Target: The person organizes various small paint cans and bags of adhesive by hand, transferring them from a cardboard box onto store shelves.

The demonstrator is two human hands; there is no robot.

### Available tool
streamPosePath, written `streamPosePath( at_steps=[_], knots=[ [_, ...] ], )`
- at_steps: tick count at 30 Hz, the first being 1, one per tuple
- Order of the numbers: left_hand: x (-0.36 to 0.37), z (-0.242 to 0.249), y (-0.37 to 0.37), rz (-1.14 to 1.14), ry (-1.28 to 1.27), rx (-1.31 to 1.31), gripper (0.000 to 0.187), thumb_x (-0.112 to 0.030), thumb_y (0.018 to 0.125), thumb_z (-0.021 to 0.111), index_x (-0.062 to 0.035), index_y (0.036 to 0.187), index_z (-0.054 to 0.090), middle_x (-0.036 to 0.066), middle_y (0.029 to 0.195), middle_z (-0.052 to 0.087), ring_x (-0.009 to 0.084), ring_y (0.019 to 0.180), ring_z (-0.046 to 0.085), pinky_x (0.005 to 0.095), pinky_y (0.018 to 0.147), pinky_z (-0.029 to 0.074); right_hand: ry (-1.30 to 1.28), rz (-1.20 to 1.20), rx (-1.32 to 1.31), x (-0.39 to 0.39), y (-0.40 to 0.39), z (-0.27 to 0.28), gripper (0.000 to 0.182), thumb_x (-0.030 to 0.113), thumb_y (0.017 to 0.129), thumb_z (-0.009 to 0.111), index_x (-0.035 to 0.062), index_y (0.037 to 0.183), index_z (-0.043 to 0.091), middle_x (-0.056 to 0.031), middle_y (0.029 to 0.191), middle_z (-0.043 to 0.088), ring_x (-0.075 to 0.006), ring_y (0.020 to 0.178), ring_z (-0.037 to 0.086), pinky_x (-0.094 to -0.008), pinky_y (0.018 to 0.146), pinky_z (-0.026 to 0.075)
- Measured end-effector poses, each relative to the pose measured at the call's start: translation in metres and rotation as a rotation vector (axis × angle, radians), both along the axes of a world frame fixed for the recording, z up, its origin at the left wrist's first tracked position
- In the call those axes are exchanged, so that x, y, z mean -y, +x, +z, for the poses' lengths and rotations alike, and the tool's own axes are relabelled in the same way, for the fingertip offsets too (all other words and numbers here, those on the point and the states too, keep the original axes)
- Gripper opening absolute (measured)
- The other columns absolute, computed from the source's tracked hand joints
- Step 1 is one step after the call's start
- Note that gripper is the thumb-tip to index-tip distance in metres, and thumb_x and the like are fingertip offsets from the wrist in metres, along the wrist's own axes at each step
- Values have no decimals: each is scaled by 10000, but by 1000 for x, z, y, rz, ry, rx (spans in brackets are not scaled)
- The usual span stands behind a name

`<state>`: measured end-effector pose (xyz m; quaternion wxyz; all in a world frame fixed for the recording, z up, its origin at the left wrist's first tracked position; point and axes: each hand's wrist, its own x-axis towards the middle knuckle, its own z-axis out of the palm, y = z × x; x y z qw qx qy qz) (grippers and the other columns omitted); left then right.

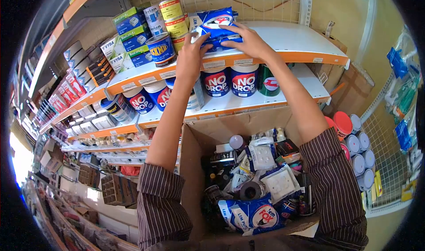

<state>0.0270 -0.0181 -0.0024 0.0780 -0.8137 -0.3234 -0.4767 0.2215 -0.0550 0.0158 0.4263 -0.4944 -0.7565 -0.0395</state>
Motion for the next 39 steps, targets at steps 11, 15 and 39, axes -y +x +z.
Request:
streamPosePath(
  at_steps=[11,15,39],
  knots=[
    [-23,4,24,133,63,37,342,-197,772,596,-205,1111,551,132,1137,483,337,891,578,405,706,495,160,-159,-13,-34,-5,-8,470,276,757,638,227,1205,505,-225,1275,397,-381,1167,389,-407,957,349],
    [-14,8,18,116,13,-4,384,-277,792,586,-219,1165,514,126,1131,498,338,938,557,409,744,482,104,-110,-61,-32,-2,-9,516,358,722,665,249,1201,506,-232,1290,371,-390,1160,395,-414,949,355],
    [-15,4,12,40,28,-92,451,-94,753,598,-253,1167,515,196,1177,451,357,933,566,401,747,495,94,15,105,-19,12,1,550,107,685,691,196,1199,514,-179,1100,551,-338,1003,532,-381,860,424]
  ],
)
